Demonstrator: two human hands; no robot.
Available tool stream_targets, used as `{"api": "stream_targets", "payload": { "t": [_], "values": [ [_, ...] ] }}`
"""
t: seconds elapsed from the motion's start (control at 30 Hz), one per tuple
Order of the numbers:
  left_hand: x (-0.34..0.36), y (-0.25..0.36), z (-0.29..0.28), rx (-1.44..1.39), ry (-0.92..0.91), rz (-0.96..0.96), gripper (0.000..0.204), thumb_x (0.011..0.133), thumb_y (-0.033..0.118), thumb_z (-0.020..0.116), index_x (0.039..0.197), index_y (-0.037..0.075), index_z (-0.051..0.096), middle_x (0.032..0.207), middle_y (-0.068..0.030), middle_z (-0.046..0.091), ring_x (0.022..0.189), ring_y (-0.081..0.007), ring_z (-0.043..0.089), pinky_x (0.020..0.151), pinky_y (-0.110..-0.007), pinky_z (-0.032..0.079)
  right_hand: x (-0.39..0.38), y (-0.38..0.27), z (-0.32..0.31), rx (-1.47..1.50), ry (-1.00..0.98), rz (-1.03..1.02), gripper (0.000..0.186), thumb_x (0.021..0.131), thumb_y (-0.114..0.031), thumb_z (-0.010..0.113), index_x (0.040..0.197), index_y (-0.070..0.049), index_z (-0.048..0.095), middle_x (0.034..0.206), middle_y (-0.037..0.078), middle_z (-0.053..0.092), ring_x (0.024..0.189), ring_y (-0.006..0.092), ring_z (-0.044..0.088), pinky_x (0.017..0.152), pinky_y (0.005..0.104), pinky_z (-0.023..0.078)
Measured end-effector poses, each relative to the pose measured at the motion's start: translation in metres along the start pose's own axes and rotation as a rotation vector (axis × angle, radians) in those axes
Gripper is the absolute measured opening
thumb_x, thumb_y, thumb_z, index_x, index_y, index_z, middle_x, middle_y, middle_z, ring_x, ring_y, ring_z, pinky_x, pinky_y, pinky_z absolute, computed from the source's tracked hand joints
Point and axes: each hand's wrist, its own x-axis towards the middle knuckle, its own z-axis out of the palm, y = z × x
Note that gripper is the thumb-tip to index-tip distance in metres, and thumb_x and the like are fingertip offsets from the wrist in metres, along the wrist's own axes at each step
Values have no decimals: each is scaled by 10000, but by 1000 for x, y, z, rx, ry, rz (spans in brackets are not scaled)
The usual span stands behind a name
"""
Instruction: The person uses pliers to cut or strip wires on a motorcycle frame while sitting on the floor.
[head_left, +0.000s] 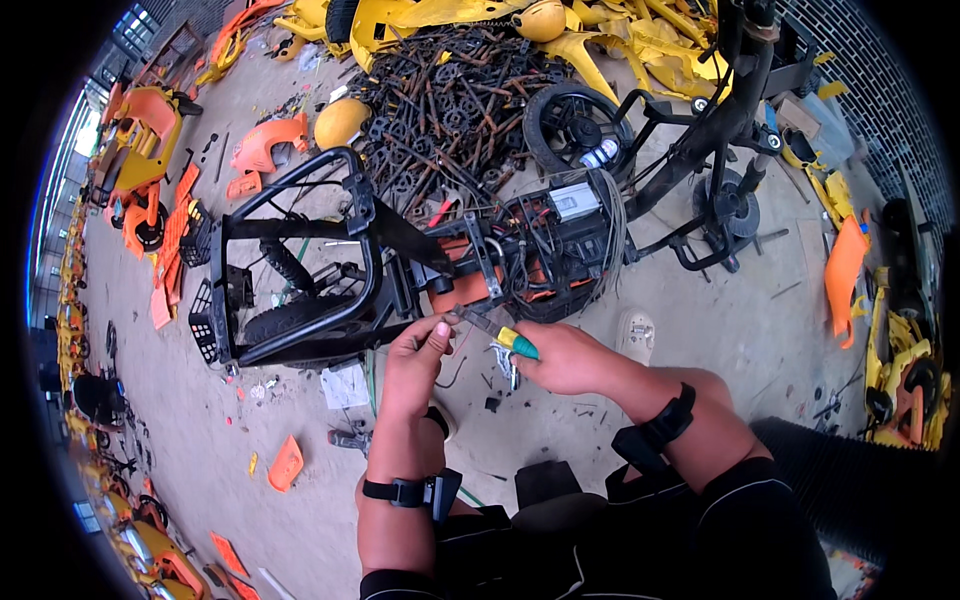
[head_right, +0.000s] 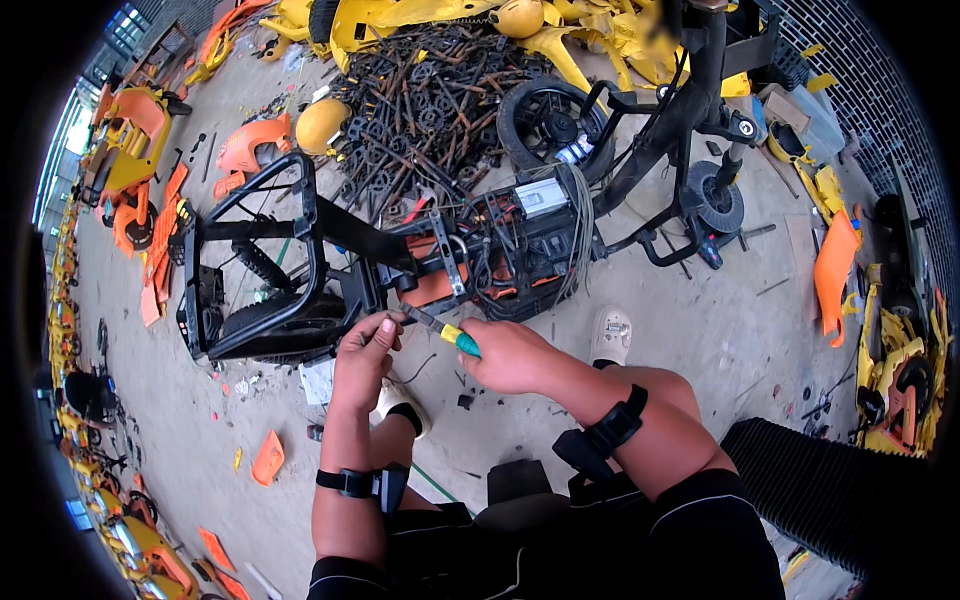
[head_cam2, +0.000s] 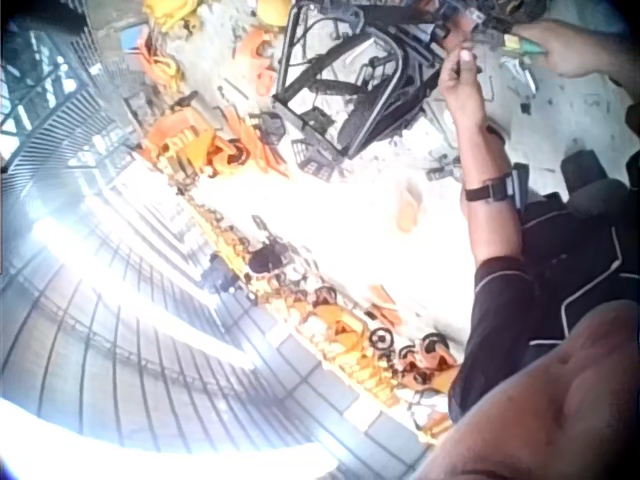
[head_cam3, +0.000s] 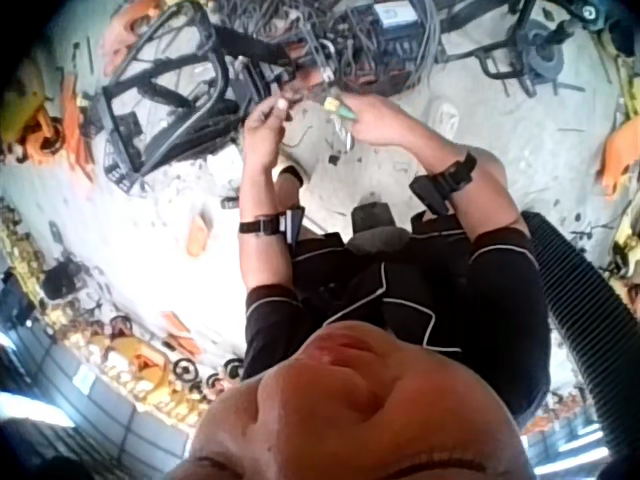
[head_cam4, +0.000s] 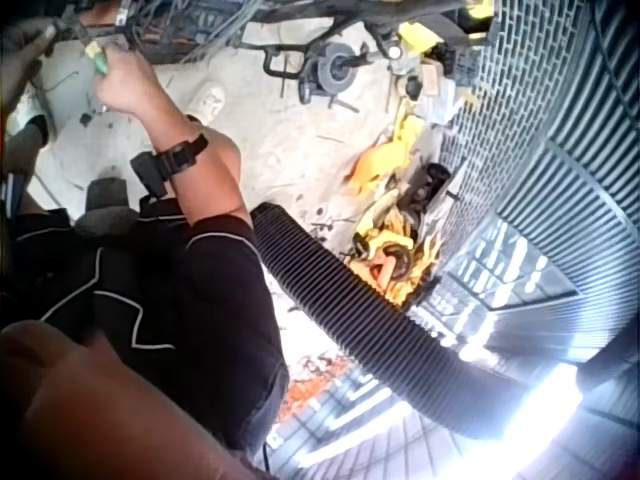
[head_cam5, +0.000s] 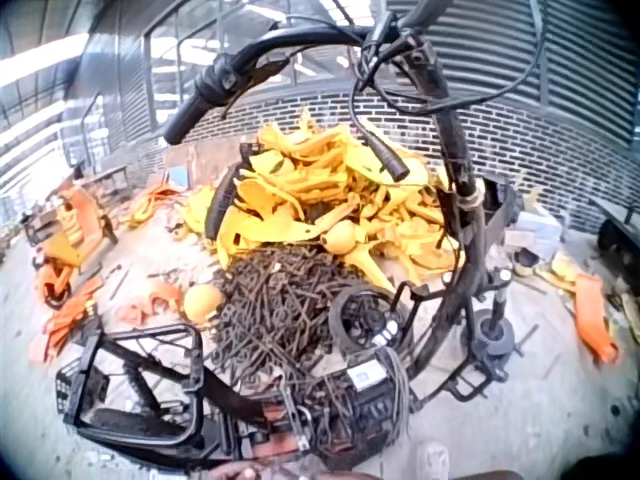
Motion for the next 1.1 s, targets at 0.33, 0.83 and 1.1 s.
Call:
{"api": "stream_targets", "payload": {
  "t": [0.33, 0.83, 1.1],
  "values": [
    [-43, -19, -12, -100, -43, 169, 301, 1032, 173, 608, 1284, 8, 618, 994, -50, 652, 779, -78, 574, 544, -169, 361, -24, 7, 39, -20, -23, -49, 272, 889, -57, 571, 1143, 27, 521, 1068, 277, 652, 999, 470, 634, 825, 534, 499],
    [-65, -40, 0, 79, -17, 206, 177, 1000, 142, 660, 1122, 15, 679, 1120, -51, 700, 981, -119, 617, 874, -261, 472, -41, -7, 50, 132, -89, 149, 540, 843, -9, 564, 1377, -26, 486, 1148, 259, 663, 1043, 424, 661, 838, 470, 531],
    [-69, -40, 5, 119, -204, 98, 153, 995, 107, 657, 1094, -6, 688, 1080, -62, 715, 1026, -148, 638, 966, -288, 471, -45, -5, 47, 167, -102, 155, 538, 836, -5, 557, 1369, -8, 486, 1146, 272, 662, 1047, 428, 659, 842, 463, 532]
  ]
}}
